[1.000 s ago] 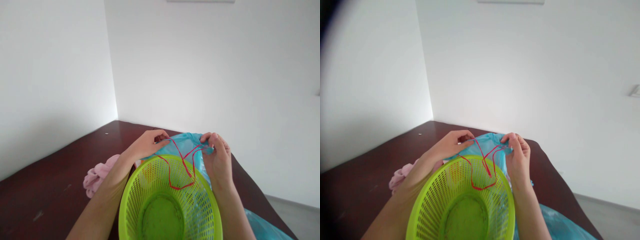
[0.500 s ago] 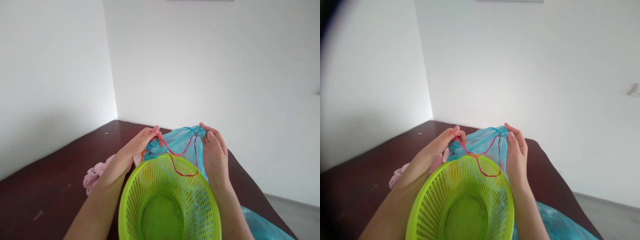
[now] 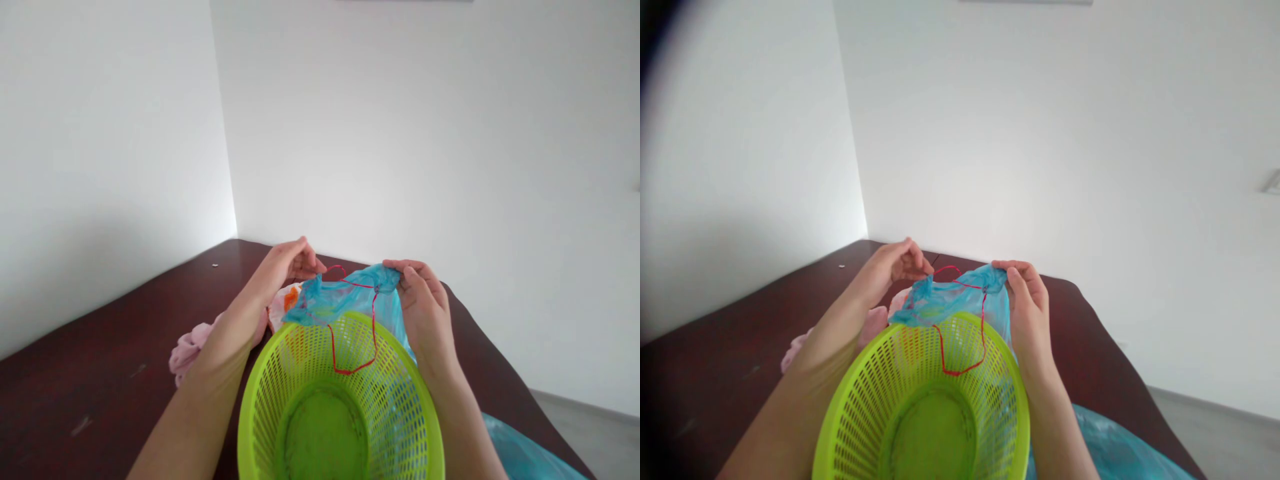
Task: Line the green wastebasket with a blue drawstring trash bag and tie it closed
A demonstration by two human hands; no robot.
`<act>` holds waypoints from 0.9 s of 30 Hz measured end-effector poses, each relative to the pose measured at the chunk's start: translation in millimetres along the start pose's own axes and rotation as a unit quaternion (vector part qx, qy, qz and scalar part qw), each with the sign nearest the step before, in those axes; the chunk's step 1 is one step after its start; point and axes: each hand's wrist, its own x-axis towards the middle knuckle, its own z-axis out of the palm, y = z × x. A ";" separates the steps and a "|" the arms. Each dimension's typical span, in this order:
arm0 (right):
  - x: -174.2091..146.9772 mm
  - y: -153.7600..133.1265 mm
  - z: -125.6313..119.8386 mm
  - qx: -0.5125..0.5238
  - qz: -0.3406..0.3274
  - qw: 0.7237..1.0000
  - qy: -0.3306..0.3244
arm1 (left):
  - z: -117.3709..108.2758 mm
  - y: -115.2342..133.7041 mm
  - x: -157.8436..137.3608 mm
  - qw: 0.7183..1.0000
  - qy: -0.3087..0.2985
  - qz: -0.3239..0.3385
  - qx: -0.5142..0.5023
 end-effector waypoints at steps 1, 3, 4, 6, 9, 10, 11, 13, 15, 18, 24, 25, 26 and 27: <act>-1.1 -0.3 0.5 0.002 0.003 1.000 -0.005 | 4.0 -1.7 -1.2 0.997 -0.031 0.017 0.064; -3.0 -1.1 1.3 0.003 0.004 1.000 -0.017 | 10.8 -5.9 -3.1 0.977 -0.110 0.033 0.182; -3.7 -1.5 1.6 0.002 0.004 1.000 -0.021 | 13.2 -8.3 -3.6 0.963 -0.144 0.037 0.225; -4.1 -2.1 2.1 -0.004 -0.001 1.000 -0.028 | 15.7 -12.7 -3.6 0.942 -0.185 0.037 0.278; -2.3 -1.6 1.8 -0.043 -0.034 0.998 -0.026 | 14.6 -17.2 -2.5 0.926 -0.192 0.042 0.321; -1.3 -0.9 1.2 -0.067 -0.053 0.996 -0.022 | 13.3 -18.2 -2.1 0.922 -0.187 0.045 0.336; -0.4 0.1 0.1 -0.098 -0.076 0.992 -0.017 | 11.8 -19.2 -1.6 0.918 -0.182 0.049 0.350; 0.8 2.3 -3.3 -0.189 -0.124 0.974 -0.006 | 7.9 -22.4 -0.7 0.909 -0.165 0.061 0.378; 1.1 4.5 -8.4 -0.307 -0.160 0.938 -0.002 | 3.5 -28.1 0.2 0.900 -0.144 0.074 0.405; 1.3 6.8 -17.3 -0.443 -0.180 0.878 -0.018 | -1.3 -37.1 0.3 0.888 -0.107 0.093 0.438; 3.1 11.5 -30.1 -0.565 -0.161 0.808 -0.049 | 3.6 -26.4 -5.6 0.868 -0.057 0.074 0.488; 3.0 13.2 -31.4 -0.578 -0.159 0.799 -0.051 | 5.1 -22.3 -6.4 0.866 -0.054 0.076 0.491; 2.9 15.3 -32.7 -0.592 -0.160 0.789 -0.048 | 6.3 -18.7 -7.0 0.864 -0.047 0.083 0.495; 3.0 17.5 -33.9 -0.606 -0.163 0.778 -0.040 | 7.0 -15.9 -7.3 0.861 -0.037 0.092 0.499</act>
